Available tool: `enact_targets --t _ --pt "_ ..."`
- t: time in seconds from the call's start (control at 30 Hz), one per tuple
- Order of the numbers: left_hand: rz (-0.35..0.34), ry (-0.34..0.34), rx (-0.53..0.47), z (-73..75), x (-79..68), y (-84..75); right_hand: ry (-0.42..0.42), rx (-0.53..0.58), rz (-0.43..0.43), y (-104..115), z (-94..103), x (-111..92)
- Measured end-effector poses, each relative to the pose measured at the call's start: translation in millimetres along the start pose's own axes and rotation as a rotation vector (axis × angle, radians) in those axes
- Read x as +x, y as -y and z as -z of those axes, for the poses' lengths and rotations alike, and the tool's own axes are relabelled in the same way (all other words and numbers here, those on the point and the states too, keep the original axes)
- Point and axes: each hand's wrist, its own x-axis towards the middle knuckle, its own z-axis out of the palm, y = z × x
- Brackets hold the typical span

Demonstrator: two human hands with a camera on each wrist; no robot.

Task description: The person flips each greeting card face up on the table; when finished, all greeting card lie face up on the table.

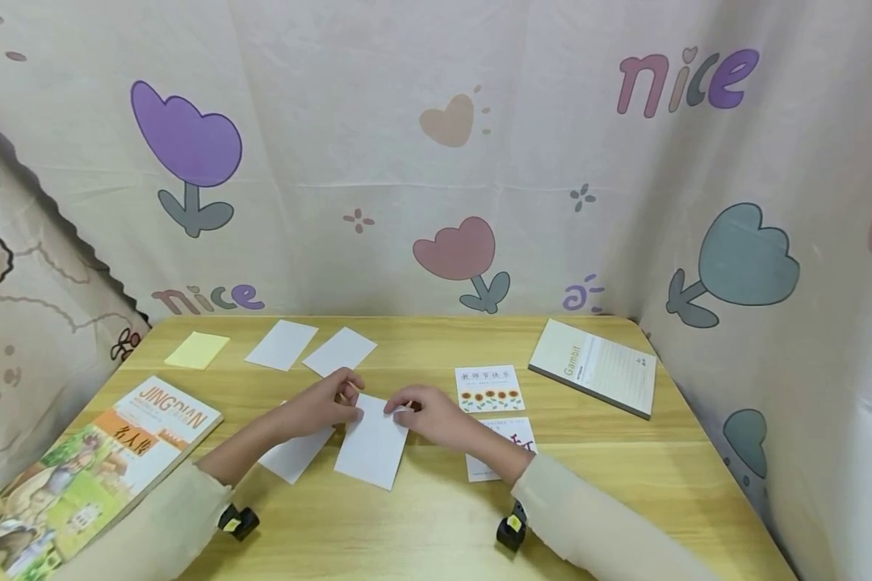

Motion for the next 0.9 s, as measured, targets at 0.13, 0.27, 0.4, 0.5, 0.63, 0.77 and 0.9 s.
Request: enact_targets --t 0.13,0.27,0.4,0.5,0.63,0.77,0.9 --pt "-0.008 -0.040 -0.019 -6.6 1.7 -5.6 -0.046 0.033 0.014 2 9.1 -8" --pt "-0.026 -0.084 0.007 -16.1 -0.6 -15.0 -0.080 0.093 -0.004 6 16.4 -18" --pt "-0.045 -0.196 0.114 -24.1 -7.6 -26.5 -0.119 0.182 -0.017 8 22.7 -26" --pt "-0.084 -0.314 0.228 -28.3 -14.2 -34.7 -0.169 0.232 -0.015 6 27.4 -28" --pt "-0.215 -0.432 0.360 -39.3 -21.2 -45.3 -0.245 0.277 -0.046 0 32.1 -32" --pt "-0.446 -0.472 0.537 -55.6 -25.6 -52.6 -0.296 0.326 -0.094 -3 34.0 -35" --pt "-0.682 -0.536 0.746 -66.8 -26.5 -57.0 -0.328 0.383 -0.125 -4 36.0 -35"
